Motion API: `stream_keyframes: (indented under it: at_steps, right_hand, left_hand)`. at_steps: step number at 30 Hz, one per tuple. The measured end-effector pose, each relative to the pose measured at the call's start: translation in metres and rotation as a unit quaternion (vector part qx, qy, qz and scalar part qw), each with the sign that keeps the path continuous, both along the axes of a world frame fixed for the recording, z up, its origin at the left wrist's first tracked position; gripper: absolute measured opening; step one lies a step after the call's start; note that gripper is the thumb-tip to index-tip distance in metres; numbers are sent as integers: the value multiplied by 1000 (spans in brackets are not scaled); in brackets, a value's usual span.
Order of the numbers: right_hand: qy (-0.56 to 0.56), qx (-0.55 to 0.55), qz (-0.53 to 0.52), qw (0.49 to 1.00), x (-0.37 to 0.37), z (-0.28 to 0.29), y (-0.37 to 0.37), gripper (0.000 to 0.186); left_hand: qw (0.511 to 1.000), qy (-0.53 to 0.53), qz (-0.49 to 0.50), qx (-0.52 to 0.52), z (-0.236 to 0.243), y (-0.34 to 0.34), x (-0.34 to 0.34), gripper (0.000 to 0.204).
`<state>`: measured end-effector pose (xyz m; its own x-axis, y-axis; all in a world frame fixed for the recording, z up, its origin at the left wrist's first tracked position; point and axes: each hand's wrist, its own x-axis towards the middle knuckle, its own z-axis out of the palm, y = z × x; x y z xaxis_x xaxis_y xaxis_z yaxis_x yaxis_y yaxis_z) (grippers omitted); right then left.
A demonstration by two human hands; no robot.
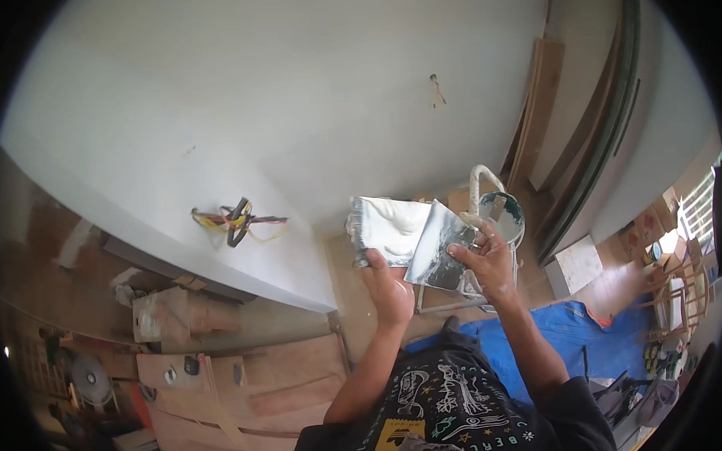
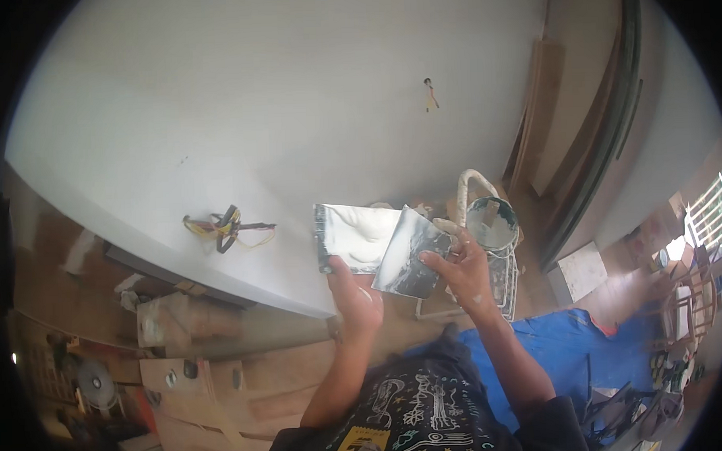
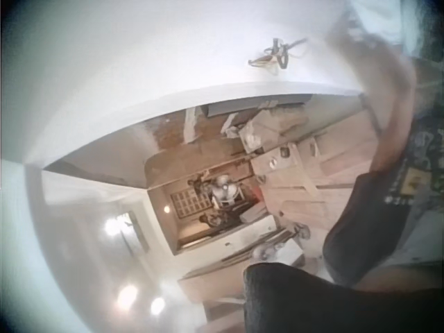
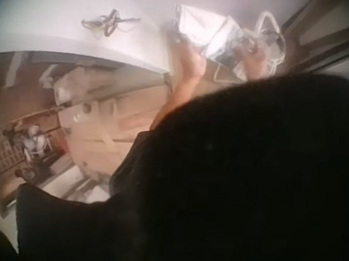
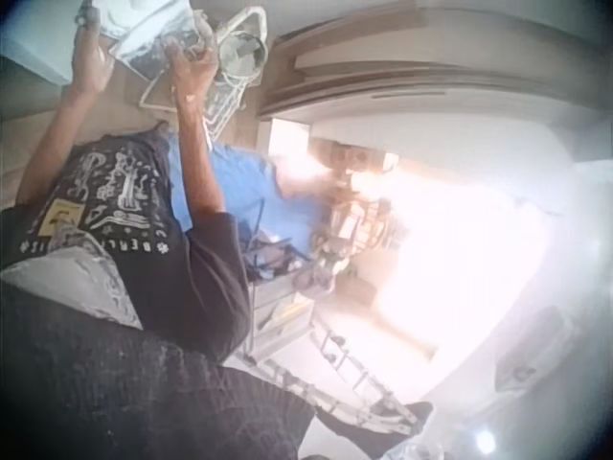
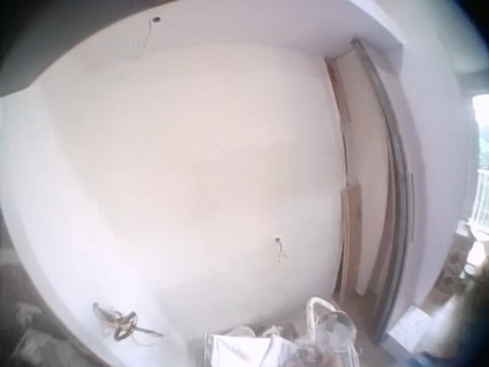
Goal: The person applies plaster to a white wall using a trowel and a hawk. They repeatedly scoop plaster from a bucket, transfer it to the hawk, and smooth it onto the wall surface in a room under renovation.
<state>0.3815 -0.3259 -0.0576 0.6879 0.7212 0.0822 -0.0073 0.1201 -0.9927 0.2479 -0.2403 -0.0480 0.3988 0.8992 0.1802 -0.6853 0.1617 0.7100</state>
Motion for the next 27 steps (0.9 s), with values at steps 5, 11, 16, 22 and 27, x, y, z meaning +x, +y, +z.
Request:
stream_keyframes:
  at_steps: [5, 11, 16, 22, 27]
  right_hand:
    - [-57, -31, 27, 998, -26, 20, 11, 52]
    - [-93, -15, 43, 995, -38, 28, 36, 52]
    - [6, 97, 70, 993, -61, 61, 54, 49]
    - [-476, 22, 105, 873, -108, 73, 22, 45]
    - [-551, 109, 212, 800, -151, 41, 44, 56]
  left_hand:
    - [993, 108, -26, 46, -15, -2, -46, 56]
    - [973, 205, -62, 89, -14, -11, -88, 53]
    - [957, 254, 14, 138, -22, -12, -119, 48]
    - [982, -10, -28, -188, -20, 12, -146, 46]
    - [962, -120, -61, -237, -31, 30, -160, 50]
